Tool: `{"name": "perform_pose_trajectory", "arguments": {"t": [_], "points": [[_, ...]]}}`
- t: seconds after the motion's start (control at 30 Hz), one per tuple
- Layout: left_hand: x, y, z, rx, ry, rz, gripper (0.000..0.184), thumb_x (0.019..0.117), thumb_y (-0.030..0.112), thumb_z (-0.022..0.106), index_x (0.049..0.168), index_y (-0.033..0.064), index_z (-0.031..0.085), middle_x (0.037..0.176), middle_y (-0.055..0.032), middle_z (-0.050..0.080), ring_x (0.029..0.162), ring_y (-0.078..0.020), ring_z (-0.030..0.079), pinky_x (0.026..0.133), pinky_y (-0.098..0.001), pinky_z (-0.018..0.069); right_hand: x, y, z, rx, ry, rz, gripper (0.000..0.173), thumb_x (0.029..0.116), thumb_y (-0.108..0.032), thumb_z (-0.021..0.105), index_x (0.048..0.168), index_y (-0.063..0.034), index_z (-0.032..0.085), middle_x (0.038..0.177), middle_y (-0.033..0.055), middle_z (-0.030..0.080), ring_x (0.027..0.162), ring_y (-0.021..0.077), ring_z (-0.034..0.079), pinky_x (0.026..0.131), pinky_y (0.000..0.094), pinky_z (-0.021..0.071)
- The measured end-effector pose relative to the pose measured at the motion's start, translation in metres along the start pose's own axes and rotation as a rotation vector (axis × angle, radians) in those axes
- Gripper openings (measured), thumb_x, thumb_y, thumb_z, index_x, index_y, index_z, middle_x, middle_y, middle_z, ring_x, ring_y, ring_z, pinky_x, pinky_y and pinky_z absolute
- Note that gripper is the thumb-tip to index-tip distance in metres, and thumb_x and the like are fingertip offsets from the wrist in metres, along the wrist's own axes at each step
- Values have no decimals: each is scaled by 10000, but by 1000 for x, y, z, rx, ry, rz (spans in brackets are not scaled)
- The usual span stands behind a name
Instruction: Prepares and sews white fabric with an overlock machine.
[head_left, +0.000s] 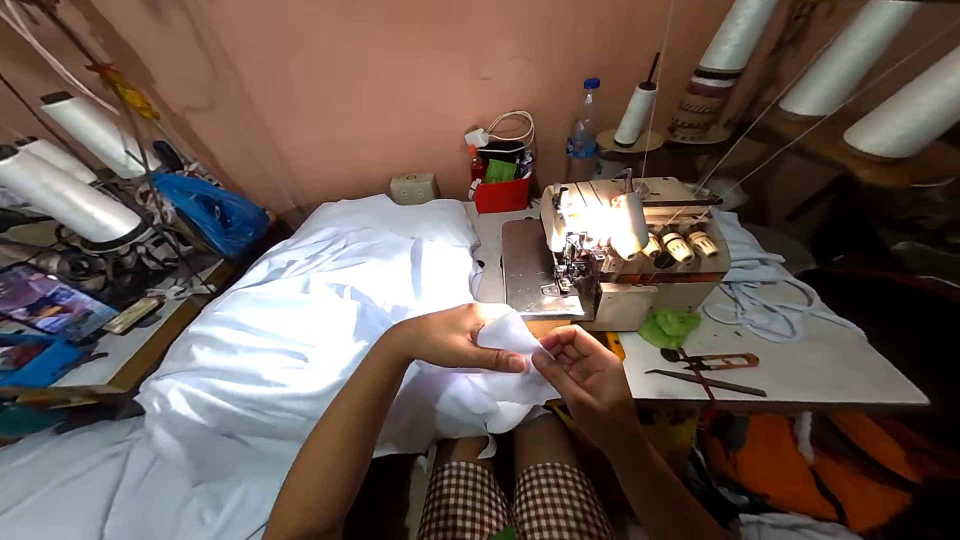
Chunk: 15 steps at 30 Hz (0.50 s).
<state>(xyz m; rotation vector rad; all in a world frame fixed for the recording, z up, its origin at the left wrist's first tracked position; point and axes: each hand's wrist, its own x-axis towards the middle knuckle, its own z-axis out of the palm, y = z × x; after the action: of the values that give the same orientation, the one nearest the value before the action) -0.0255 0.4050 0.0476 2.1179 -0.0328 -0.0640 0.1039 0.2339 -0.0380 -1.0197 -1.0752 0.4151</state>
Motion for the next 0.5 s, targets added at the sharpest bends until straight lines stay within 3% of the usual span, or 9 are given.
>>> {"name": "perform_pose_trajectory", "arguments": {"t": [0.07, 0.13, 0.23, 0.3, 0.37, 0.43, 0.5], "points": [[5, 1, -3, -33, -114, -31, 98, 927, 149, 703, 878, 67, 684, 752, 140, 667, 703, 128, 597, 646, -88, 484, -4, -1, 0, -57, 10, -39, 182, 892, -25, 671, 1059, -3, 603, 865, -61, 717, 782, -43, 673, 741, 138, 570], [8, -2, -5, -108, -119, 28, 24, 901, 82, 699, 918, 84, 683, 811, 148, 695, 758, 108, 634, 692, -103, 525, -11, 4, 0, -120, -3, -85, 269, 872, -40, 713, 1100, 26, 586, 886, -29, 735, 804, -24, 696, 762, 156, 588], [8, -4, -8, -139, -68, 102, 107, 913, 71, 669, 1015, 42, 683, 926, 97, 707, 863, 51, 655, 787, -159, 554, -26, 23, -3, -232, -39, -137, 272, 877, -71, 724, 1092, 74, 643, 915, 52, 742, 829, 15, 713, 766, 168, 600], [5, 4, -8, -165, 59, 22, 90, 883, 56, 705, 968, 80, 690, 861, 107, 727, 799, 46, 675, 745, -157, 571, -36, 39, -7, -248, -35, -133, 162, 891, -91, 709, 980, 44, 706, 882, 59, 740, 813, 9, 705, 759, 155, 590], [3, 14, -9, -191, 221, -40, 163, 841, 20, 728, 886, 131, 618, 759, 116, 696, 705, 42, 655, 661, -147, 550, -43, 46, -11, -244, -24, -98, 132, 904, -112, 694, 924, 15, 723, 861, 40, 724, 792, -14, 676, 743, 132, 566], [0, 21, -14, -153, 344, -76, 248, 822, -33, 746, 907, 120, 570, 751, 95, 669, 699, 27, 645, 651, -149, 544, -46, 44, -15, -243, 8, -60, 138, 911, -142, 690, 889, -9, 723, 818, 6, 711, 730, -51, 641, 685, 102, 541], [-4, 24, -18, -92, 430, -106, 252, 801, -50, 758, 970, 74, 620, 814, 56, 696, 749, 2, 665, 698, -166, 562, -48, 41, -19, -246, 48, -40, 163, 907, -174, 692, 833, -30, 702, 728, -29, 660, 620, -88, 557, 579, 71, 470]]}}
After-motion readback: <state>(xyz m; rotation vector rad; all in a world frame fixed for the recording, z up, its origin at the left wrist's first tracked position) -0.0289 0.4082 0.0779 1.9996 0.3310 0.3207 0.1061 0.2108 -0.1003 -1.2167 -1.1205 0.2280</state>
